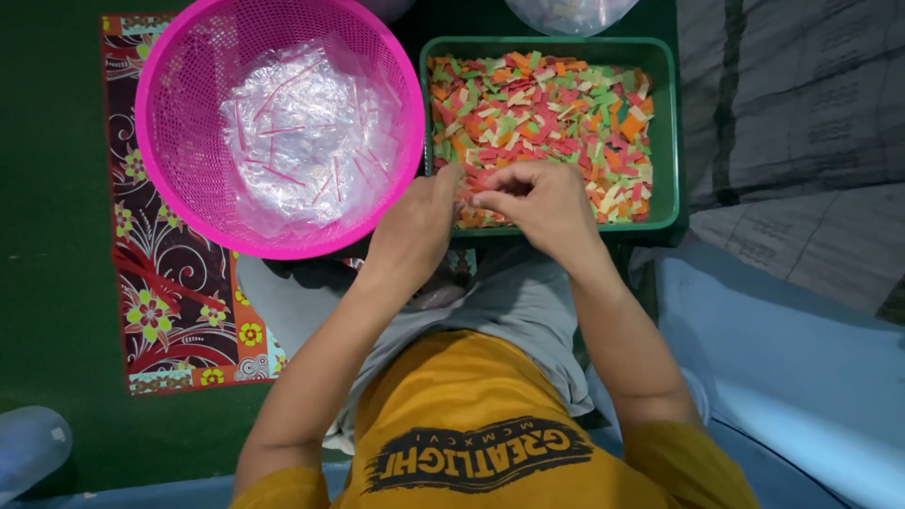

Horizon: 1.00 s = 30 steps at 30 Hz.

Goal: Packaging small colorful crackers into clear plastic bags

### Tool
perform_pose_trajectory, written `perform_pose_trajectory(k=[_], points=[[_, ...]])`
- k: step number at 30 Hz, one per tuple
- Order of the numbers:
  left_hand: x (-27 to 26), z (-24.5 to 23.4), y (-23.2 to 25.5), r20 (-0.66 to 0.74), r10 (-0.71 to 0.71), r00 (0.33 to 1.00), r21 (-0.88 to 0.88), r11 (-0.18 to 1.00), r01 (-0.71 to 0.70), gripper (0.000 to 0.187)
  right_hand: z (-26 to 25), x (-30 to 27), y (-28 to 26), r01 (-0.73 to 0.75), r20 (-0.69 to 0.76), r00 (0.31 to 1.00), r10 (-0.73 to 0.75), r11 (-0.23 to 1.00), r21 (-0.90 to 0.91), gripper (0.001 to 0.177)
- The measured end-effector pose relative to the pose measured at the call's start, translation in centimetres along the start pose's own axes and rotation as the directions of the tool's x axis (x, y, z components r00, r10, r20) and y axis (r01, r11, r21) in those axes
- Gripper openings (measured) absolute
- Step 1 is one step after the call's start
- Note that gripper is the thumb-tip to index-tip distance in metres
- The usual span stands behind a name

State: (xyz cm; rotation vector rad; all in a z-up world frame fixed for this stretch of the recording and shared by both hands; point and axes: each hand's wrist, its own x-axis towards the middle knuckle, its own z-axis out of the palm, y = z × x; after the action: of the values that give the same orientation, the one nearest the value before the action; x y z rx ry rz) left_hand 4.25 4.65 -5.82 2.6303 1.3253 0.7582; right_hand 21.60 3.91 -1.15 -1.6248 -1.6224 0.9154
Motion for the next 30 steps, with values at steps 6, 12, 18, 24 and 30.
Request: perform_pose_trajectory(k=[6, 12, 18, 24, 30], points=[[-0.1, 0.5, -0.1, 0.014, -0.011, 1.0, 0.005, 1.0, 0.011, 0.027, 0.0, 0.0, -0.4, 0.049, -0.056, 0.997, -0.047, 0.998, 0.03, 0.017], [0.1, 0.0, 0.0, 0.021, -0.03, 0.999, -0.051, 0.998, 0.031, 0.028, -0.3, 0.1, 1.1, 0.125, -0.112, 0.987, -0.119, 0.991, 0.049, 0.017], [-0.1, 0.8, -0.4, 0.005, -0.048, 0.999, 0.026, 0.999, 0.047, 0.032, 0.3, -1.1, 0.9, 0.181, -0.13, 0.975, -0.181, 0.983, -0.013, 0.035], [-0.1, 1.1, -0.1, 0.021, -0.044, 0.999, -0.009, 0.999, 0.044, 0.032, 1.9, -1.7, 0.7, -0.037, -0.18, 0.98, 0.081, 0.971, 0.236, 0.015], [-0.1, 1.1, -0.2, 0.051, -0.033, 0.998, -0.094, 0.995, 0.038, 0.03, 2.2, -1.2, 2.0, 0.133, -0.225, 0.969, -0.103, 0.984, 0.12, 0.016]])
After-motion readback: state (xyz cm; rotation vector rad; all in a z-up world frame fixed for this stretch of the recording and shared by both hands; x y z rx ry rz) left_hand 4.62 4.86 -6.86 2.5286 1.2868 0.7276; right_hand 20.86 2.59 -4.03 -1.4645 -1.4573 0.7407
